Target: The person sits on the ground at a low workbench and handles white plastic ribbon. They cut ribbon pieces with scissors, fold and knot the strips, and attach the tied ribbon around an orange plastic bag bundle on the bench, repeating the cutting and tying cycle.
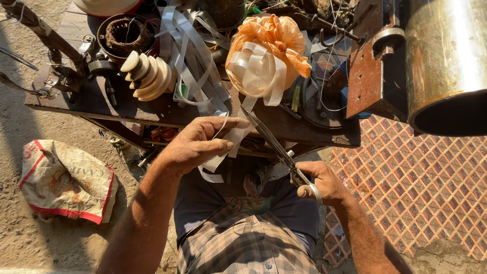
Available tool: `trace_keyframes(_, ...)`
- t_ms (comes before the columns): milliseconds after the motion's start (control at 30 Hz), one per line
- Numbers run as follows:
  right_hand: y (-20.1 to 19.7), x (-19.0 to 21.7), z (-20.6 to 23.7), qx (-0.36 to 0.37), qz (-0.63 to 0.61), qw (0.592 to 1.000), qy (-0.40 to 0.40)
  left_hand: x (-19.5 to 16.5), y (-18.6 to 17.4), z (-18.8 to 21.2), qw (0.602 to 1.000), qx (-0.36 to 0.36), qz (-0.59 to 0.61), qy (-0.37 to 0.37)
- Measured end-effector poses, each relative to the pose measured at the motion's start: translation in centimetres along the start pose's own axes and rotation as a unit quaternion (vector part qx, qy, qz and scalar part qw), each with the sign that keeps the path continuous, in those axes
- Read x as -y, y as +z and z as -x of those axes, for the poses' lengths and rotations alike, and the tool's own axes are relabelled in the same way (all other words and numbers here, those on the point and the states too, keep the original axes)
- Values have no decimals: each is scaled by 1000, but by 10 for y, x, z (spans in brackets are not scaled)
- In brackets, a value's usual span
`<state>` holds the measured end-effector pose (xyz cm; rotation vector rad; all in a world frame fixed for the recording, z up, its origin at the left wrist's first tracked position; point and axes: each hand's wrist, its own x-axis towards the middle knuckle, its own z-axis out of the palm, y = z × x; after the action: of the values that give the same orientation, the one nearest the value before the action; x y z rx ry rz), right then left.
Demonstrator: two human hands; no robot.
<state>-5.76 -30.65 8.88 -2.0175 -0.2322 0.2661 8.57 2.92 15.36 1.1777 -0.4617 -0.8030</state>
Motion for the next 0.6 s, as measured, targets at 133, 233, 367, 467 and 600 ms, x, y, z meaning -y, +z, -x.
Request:
trace_keyframes(133, -1, 0, 1, 4, -15, 1000, -8, -1, 2, -1, 1000, 4, -6, -6)
trace_keyframes(233, -1, -2, 3, 0, -25, 1000, 6, -3, 4, 1, 1000, 10, 1, -2)
trace_keyframes(367, 0, -7, 4, 15, -47, 999, 3, -4, 8, 0, 1000, 8, 11, -3)
trace_keyframes(467, 2, -10, 6, 12, -60, 998, -2, -4, 8, -1, 1000, -4, -22, -17)
trace_keyframes(600, 3, -14, 7, 8, -61, 998, -14, -3, 6, -1, 999, 0, -32, -10)
